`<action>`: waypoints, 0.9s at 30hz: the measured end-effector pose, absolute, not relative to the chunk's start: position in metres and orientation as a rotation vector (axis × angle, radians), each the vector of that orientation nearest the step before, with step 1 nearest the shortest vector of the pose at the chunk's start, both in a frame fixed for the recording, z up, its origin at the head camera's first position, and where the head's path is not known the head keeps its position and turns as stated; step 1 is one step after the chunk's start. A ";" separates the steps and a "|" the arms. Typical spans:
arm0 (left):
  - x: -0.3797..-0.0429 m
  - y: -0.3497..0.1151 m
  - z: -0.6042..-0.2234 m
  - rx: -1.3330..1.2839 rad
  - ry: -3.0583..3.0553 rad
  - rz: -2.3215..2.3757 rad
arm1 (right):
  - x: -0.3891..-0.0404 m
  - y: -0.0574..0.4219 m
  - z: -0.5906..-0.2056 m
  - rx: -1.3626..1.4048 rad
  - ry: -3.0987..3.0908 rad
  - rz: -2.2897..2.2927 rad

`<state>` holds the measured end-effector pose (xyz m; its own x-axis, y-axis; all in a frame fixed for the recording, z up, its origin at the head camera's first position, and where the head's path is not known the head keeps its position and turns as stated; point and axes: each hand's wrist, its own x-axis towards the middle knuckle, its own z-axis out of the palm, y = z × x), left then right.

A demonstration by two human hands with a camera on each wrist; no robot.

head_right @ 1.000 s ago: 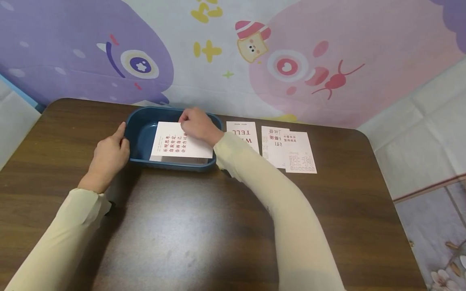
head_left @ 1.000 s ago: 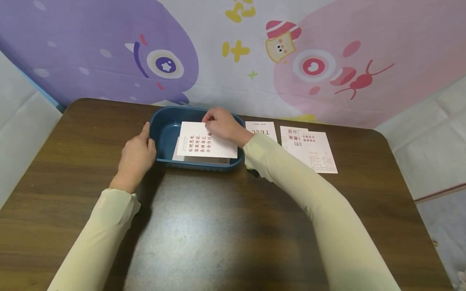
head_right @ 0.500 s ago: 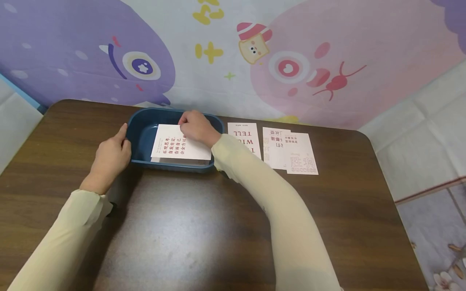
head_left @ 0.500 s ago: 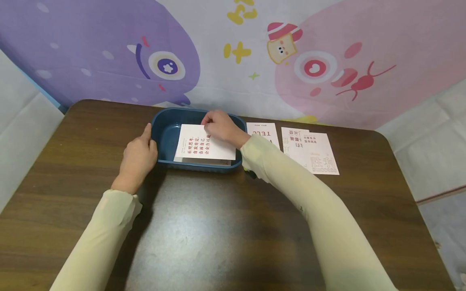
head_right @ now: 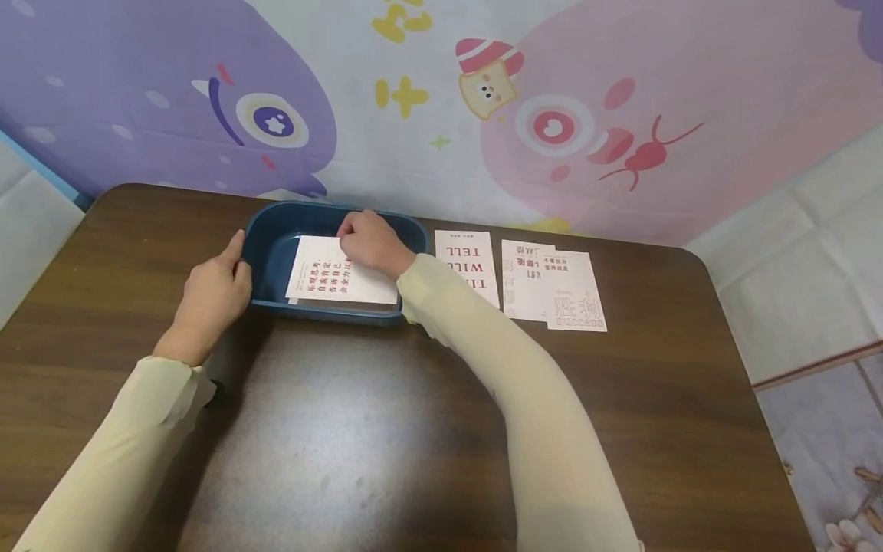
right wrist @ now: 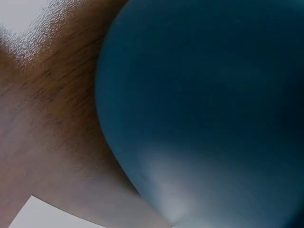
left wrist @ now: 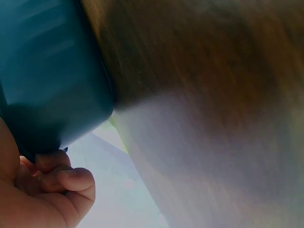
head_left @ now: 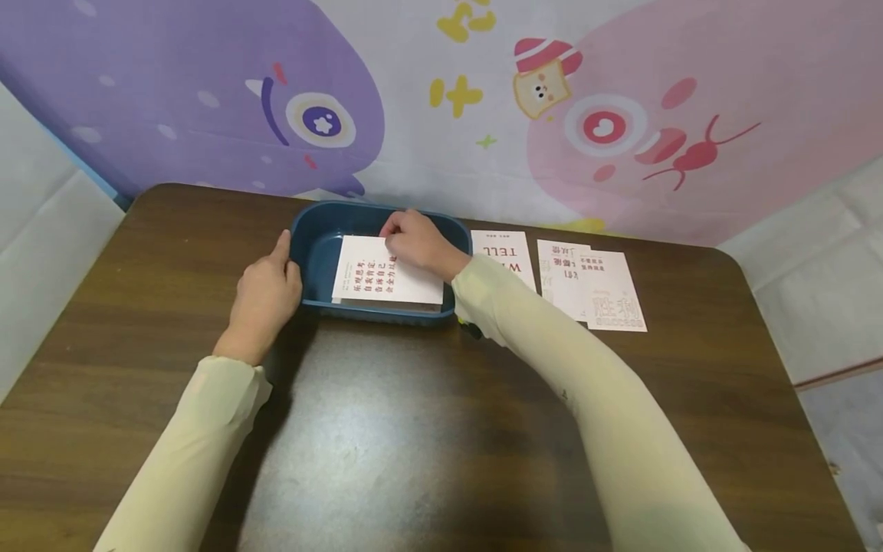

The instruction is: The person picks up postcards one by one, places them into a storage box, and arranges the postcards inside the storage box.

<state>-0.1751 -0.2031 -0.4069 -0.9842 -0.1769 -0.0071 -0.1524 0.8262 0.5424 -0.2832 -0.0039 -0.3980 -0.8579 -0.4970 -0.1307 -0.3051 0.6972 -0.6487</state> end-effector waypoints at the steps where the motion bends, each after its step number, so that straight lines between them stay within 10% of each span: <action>1: -0.175 -0.203 -0.407 0.263 -2.959 -0.871 | -0.283 -0.004 -0.399 -0.630 2.613 -0.913; 27: -0.175 -0.204 -0.409 0.285 -2.961 -0.894 | -0.288 -0.010 -0.418 -0.604 2.584 -0.794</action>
